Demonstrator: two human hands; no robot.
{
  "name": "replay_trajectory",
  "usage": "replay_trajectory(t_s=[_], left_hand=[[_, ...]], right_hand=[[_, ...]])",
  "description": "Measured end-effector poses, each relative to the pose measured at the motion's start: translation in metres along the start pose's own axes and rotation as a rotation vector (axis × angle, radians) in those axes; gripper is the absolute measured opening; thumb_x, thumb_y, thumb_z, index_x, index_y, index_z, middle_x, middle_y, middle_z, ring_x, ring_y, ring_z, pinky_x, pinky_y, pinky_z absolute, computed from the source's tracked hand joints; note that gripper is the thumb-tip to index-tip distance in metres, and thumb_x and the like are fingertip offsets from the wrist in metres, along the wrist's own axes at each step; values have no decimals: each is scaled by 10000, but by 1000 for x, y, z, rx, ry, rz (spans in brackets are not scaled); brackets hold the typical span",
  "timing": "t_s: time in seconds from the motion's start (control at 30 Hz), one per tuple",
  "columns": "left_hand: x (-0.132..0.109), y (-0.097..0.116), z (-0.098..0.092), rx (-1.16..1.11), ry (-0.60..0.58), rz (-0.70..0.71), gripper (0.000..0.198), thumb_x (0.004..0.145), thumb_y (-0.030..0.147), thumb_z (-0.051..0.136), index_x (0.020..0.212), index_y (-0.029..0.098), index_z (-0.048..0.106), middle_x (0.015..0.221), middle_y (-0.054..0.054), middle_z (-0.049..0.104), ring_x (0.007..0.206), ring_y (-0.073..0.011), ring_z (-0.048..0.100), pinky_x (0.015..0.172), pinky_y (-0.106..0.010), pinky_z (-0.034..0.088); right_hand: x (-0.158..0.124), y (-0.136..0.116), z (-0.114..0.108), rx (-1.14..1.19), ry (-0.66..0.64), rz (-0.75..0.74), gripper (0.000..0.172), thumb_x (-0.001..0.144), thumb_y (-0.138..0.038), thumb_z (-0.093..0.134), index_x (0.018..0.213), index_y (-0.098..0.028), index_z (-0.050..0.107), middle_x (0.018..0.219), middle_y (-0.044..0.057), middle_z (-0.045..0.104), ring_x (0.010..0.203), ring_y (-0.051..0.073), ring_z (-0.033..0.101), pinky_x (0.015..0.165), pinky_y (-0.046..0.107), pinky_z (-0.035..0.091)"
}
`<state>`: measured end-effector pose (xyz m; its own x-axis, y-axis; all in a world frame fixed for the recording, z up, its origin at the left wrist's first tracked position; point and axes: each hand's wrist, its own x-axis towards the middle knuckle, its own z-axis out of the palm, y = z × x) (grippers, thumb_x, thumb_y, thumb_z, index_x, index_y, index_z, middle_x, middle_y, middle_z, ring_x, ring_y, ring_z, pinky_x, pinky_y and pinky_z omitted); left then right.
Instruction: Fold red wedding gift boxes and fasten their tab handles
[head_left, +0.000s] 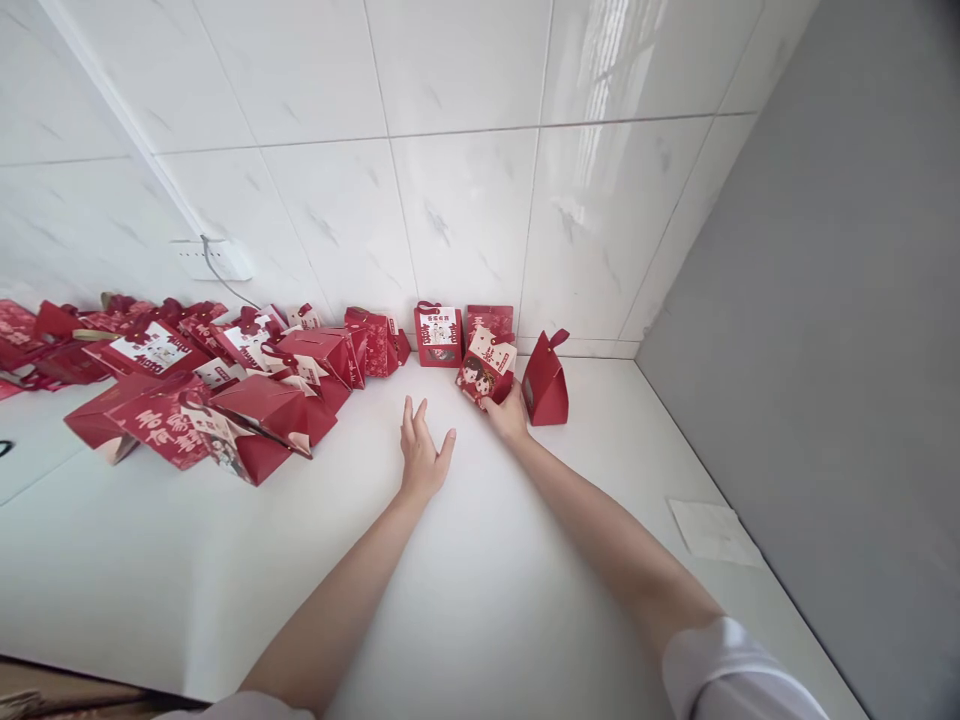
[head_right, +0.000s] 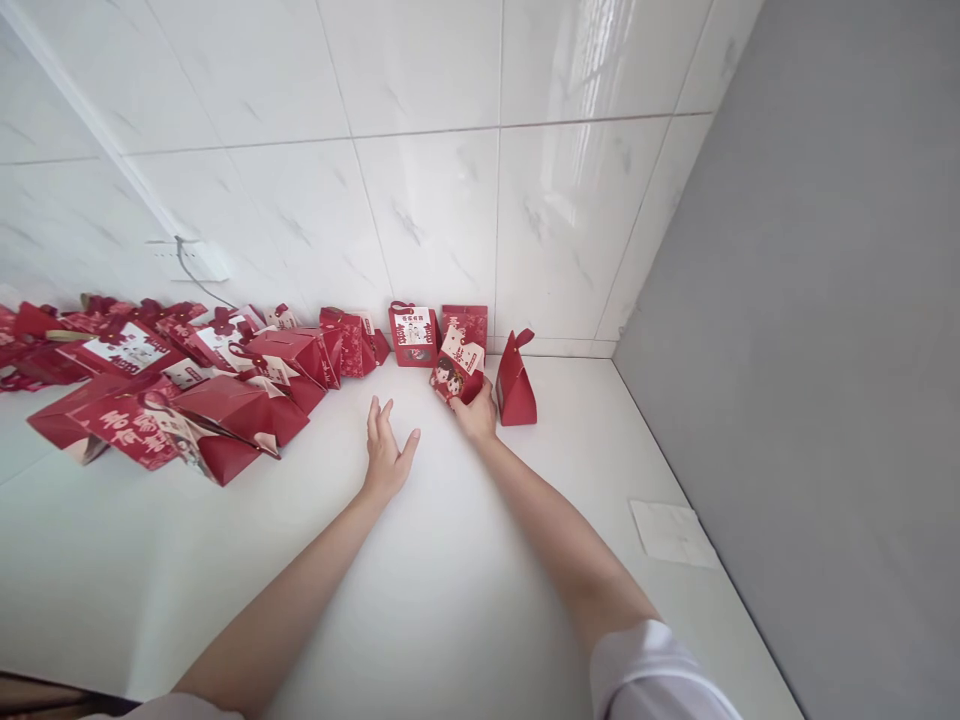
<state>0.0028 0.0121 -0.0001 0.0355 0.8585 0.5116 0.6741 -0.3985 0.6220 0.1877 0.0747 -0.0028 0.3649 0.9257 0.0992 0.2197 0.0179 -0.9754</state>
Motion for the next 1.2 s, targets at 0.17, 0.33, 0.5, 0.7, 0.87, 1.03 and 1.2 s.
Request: replay_trajectory(t_s=[0.17,0.33,0.5,0.7,0.87,1.03,1.2], left_hand=[[3,-2,6,-332,-85,-155,753,944,570,453,1556,207,207,1624,-152,223,1503,-292,244,1226,-488,225],[4,4,7,-581,-246,-270,699,955,643,346,1534,252,310,1464,-65,530,1330,-244,526,1144,-399,398],[3,-2,8,-585,-216,-217,660,933,657,394,1334,164,569,1364,-111,609,1290,-261,554,1131,-396,404],[4,-5,2,-590,-278,-206,624,899,649,480,1259,161,624,1320,-109,639,1269,-271,564,1123,-404,402],[4,-7,-2,-679,-295,-246,600,885,610,541,1283,166,604,1341,-111,625,1281,-287,554,1113,-422,411],[1,-13,1,-656,-346,-121,524,929,505,545,1361,210,517,1412,-103,553,1353,-277,481,1161,-431,357],[-3,-13,2,-660,-490,-39,792,773,363,783,1444,235,382,1482,-144,459,1366,-340,455,1124,-503,403]], right_hand=[[-36,8,-24,217,-239,-93,550,939,-543,424,1379,-231,531,1367,41,622,1245,233,593,1071,392,460],[-73,14,-27,480,-288,-159,625,952,-601,452,1470,-252,444,1504,28,491,1386,220,460,1174,392,358],[-76,19,-32,472,-305,-183,758,922,-608,531,1559,-307,252,1597,15,339,1465,211,336,1215,409,282],[-69,15,-37,535,-423,-196,660,895,-637,555,1454,-297,471,1507,22,485,1397,250,440,1174,436,354],[-71,15,-37,564,-485,-185,520,888,-556,623,1322,-271,612,1387,46,602,1292,288,539,1123,473,405],[-71,14,-36,600,-519,-199,494,903,-516,621,1339,-286,598,1438,29,558,1344,274,490,1138,447,391],[-69,10,-41,649,-499,-146,452,884,-509,653,1271,-277,642,1416,23,581,1303,282,527,1123,443,407]])
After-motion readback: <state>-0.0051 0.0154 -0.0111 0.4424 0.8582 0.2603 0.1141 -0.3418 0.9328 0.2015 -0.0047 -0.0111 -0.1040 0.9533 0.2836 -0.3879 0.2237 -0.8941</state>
